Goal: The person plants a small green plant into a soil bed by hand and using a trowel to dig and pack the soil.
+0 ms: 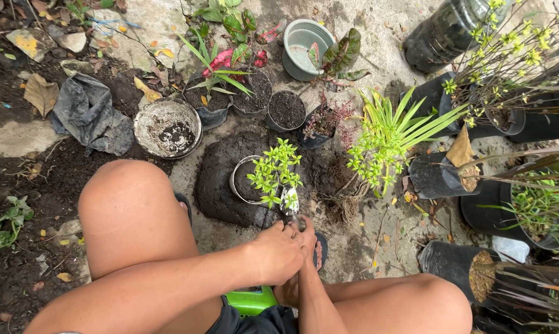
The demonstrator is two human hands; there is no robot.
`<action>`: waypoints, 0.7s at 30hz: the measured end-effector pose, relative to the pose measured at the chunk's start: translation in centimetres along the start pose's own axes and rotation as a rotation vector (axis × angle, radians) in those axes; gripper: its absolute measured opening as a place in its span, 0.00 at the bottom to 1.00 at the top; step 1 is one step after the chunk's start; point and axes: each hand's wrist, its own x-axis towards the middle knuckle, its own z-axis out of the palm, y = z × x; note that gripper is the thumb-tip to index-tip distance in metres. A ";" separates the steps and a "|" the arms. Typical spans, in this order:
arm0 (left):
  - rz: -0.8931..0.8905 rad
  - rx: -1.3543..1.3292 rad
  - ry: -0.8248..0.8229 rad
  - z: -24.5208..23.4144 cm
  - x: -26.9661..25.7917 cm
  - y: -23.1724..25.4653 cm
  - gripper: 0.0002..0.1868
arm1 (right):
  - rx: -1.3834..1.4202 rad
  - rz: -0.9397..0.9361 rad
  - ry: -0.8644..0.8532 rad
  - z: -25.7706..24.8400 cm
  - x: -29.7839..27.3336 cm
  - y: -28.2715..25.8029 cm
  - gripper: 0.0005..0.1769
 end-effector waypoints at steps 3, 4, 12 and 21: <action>-0.018 -0.047 0.037 -1.2 -0.6 -0.3 0.25 | 0.121 0.075 -0.011 -1.1 -1.6 -2.6 0.15; -0.019 -0.045 0.038 -1.7 -1.2 -1.0 0.25 | 0.122 0.073 -0.011 -1.8 -0.4 -1.8 0.15; -0.178 -0.509 0.734 -14.1 -12.7 -6.3 0.17 | -0.453 -0.212 -0.038 -14.1 -7.9 -16.2 0.20; -0.480 -0.702 0.496 -11.6 -6.0 -18.1 0.35 | -0.982 -0.171 -0.331 -25.0 -10.5 -27.0 0.25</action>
